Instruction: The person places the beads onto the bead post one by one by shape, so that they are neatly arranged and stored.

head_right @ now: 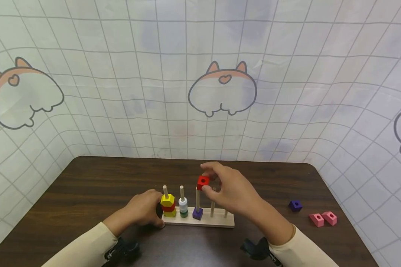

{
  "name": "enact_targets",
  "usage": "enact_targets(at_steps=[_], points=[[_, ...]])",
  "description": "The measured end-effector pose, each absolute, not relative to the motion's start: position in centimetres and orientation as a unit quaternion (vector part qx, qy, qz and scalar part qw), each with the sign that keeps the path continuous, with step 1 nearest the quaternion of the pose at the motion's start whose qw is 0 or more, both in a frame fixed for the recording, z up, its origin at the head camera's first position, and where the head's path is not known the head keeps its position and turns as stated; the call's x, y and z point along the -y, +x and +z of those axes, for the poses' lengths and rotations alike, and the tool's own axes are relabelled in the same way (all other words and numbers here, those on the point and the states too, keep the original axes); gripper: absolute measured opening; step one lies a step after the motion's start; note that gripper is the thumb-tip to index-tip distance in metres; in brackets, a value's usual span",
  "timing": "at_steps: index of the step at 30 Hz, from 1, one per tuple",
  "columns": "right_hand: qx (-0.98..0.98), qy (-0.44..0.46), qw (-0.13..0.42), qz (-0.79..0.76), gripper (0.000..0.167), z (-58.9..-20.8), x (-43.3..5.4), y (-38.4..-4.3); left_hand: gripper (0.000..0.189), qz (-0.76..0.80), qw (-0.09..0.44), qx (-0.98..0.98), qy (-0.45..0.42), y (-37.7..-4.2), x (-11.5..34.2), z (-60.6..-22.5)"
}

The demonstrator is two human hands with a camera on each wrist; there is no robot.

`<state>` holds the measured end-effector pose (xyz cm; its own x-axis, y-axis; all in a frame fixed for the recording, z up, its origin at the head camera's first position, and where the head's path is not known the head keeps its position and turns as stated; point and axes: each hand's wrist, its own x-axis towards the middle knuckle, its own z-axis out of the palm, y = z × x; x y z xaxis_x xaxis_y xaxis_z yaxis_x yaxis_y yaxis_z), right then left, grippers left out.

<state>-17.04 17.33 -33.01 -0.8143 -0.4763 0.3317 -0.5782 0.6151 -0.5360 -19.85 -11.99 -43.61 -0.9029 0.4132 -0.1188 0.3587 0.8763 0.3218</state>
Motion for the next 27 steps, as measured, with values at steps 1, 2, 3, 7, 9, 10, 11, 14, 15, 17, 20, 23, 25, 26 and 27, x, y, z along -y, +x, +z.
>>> enact_targets(at_steps=[1, 2, 3, 7, 9, 10, 11, 14, 15, 17, 20, 23, 25, 26, 27], points=[[0.895, 0.295, 0.076, 0.327, 0.052, -33.1, -17.2, -17.1, 0.045, 0.148, 0.091, -0.964, 0.201, -19.8, 12.0, -43.6], [0.894, 0.294, 0.073, 0.329, 0.052, -33.1, -17.0, -17.1, 0.045, 0.148, 0.091, -0.964, 0.2, -19.8, 12.0, -43.6], [0.894, 0.294, 0.071, 0.332, 0.051, -33.2, -16.8, -17.1, 0.046, 0.147, 0.09, -0.964, 0.2, -19.8, 12.0, -43.6], [0.893, 0.284, 0.056, 0.346, 0.05, -33.3, -16.3, -16.9, 0.047, 0.146, 0.088, -0.965, 0.2, -19.8, 12.0, -43.6], [0.894, 0.279, 0.052, 0.348, 0.05, -33.3, -16.0, -16.7, 0.047, 0.146, 0.087, -0.965, 0.201, -19.8, 12.0, -43.6], [0.894, 0.276, 0.049, 0.349, 0.051, -33.3, -15.9, -16.6, 0.047, 0.147, 0.087, -0.965, 0.201, -19.8, 12.0, -43.6], [0.894, 0.275, 0.048, 0.35, 0.051, -33.4, -15.8, -16.6, 0.047, 0.147, 0.087, -0.964, 0.202, -19.8, 12.0, -43.6], [0.895, 0.271, 0.051, 0.35, 0.051, -33.9, -15.5, -16.5, 0.046, 0.148, 0.085, -0.964, 0.204, -19.8, 12.0, -43.7], [0.895, 0.27, 0.053, 0.352, 0.051, -34.1, -15.4, -16.5, 0.046, 0.148, 0.084, -0.964, 0.205, -19.9, 12.0, -43.7], [0.895, 0.264, 0.059, 0.355, 0.053, -34.4, -15.1, -16.4, 0.045, 0.148, 0.083, -0.964, 0.206, -19.9, 12.0, -43.8], [0.895, 0.253, 0.074, 0.359, 0.056, -34.9, -14.8, -16.2, 0.046, 0.146, 0.084, -0.964, 0.207, -20.0, 12.1, -43.9], [0.893, 0.245, 0.085, 0.368, 0.06, -35.5, -14.7, -16.1, 0.047, 0.142, 0.084, -0.965, 0.205, -20.0, 12.1, -43.9], [0.892, 0.241, 0.085, 0.374, 0.063, -36.0, -14.6, -16.0, 0.047, 0.138, 0.084, -0.965, 0.205, -20.0, 12.1, -43.9], [0.891, 0.24, 0.084, 0.377, 0.064, -36.3, -14.6, -15.9, 0.047, 0.137, 0.083, -0.966, 0.205, -20.0, 12.1, -43.9], [0.89, 0.239, 0.082, 0.379, 0.066, -36.6, -14.6, -15.9, 0.047, 0.137, 0.083, -0.966, 0.205, -20.0, 12.0, -43.9]])
